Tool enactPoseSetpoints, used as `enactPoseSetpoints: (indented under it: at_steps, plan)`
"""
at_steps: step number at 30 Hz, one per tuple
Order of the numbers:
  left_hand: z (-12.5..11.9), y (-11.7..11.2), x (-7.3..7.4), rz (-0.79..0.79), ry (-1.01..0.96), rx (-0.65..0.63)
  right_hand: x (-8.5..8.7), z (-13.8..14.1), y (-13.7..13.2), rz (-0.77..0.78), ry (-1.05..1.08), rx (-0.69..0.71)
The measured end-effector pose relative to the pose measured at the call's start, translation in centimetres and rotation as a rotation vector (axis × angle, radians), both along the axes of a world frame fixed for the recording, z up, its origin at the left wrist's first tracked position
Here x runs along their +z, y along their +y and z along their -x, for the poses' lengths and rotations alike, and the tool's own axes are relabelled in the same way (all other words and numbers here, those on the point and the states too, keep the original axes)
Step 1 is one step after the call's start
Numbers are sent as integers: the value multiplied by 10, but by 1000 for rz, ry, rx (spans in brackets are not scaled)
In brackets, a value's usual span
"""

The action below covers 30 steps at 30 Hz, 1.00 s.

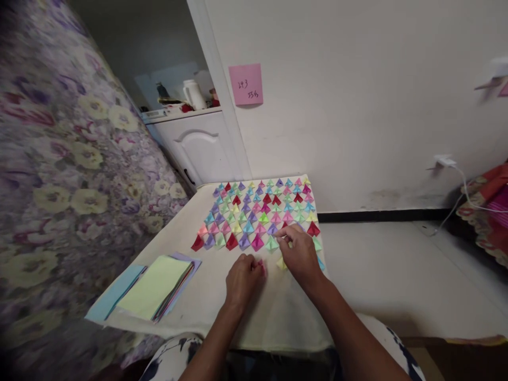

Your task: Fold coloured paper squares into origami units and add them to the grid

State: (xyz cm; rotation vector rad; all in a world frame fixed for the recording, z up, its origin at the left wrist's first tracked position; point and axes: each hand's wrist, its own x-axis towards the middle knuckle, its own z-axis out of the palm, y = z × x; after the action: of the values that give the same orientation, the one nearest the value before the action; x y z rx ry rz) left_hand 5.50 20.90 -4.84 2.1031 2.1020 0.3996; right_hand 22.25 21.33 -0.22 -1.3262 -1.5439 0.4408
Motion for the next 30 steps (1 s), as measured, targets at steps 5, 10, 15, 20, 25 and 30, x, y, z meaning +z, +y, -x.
enactPoseSetpoints:
  at_steps: [5,10,15,20,25,30]
  plan:
    - [-20,18,-11,15,-29,56,1,-2,1,-11,-1,2]
    - [-30,27,-18,29,-62,115,2,-3,1,-24,-14,11]
    - [-34,27,-20,31,-84,146,0,-2,2,-9,-5,25]
    - [-33,19,-18,19,-101,124,2,-4,2,-17,-1,31]
    - [-29,14,-17,13,-99,98,4,-6,1,-23,-4,30]
    - [-30,15,-14,32,-84,74,2,-5,2,-13,12,33]
